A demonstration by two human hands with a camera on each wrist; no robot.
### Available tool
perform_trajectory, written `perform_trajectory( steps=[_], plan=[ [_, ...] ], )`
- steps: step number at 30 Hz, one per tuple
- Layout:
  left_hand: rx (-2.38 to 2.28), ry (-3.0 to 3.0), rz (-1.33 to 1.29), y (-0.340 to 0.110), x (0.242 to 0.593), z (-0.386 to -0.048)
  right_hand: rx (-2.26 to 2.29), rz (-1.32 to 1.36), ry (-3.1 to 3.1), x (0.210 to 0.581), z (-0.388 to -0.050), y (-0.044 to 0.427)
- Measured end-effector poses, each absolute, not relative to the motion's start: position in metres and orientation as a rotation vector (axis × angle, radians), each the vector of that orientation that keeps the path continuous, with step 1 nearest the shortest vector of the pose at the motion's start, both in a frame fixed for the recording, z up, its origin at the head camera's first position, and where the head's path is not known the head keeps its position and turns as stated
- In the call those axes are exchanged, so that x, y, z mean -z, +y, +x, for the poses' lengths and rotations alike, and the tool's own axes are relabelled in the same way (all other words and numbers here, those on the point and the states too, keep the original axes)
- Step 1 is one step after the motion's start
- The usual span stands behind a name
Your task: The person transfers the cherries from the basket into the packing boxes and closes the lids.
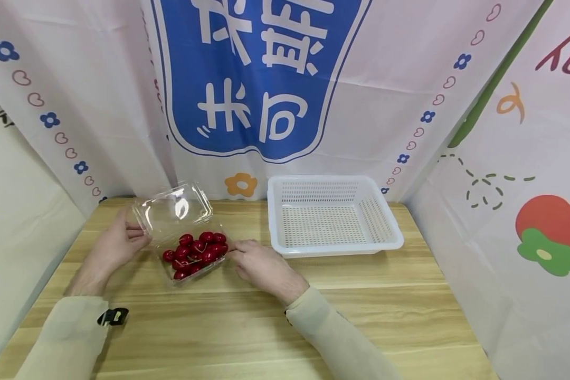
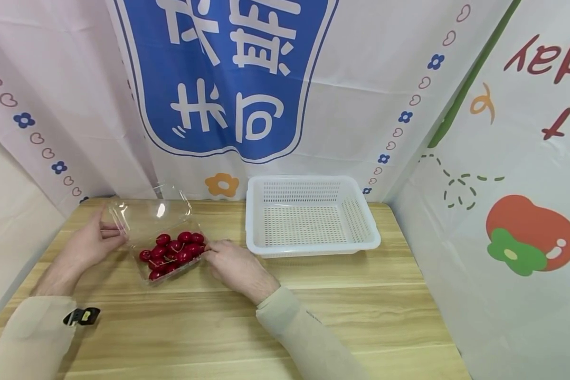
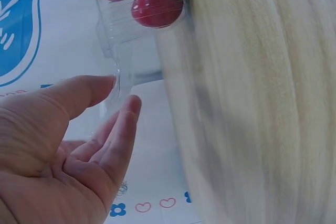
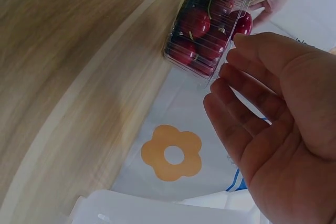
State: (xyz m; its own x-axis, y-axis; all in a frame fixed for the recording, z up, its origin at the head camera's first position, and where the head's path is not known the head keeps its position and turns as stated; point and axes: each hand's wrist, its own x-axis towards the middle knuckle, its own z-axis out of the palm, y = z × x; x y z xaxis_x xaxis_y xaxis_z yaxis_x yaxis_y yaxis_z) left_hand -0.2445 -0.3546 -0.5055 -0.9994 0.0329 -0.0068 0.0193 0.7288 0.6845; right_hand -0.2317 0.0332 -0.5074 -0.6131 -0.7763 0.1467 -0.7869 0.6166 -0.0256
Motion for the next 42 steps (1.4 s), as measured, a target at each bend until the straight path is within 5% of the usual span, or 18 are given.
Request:
perform_trajectory(
  steps=[26,42],
  plan=[
    [-1.149,3.037,0.411,-0.334,0.467,-0.206,-0.234,1.317,-2.744,0.512,-0.228,0.032],
    [-0.846,2.938,0.648,-0.316,0.479,-0.199,-0.198,1.302,-2.771,0.512,-0.227,0.03]
  ],
)
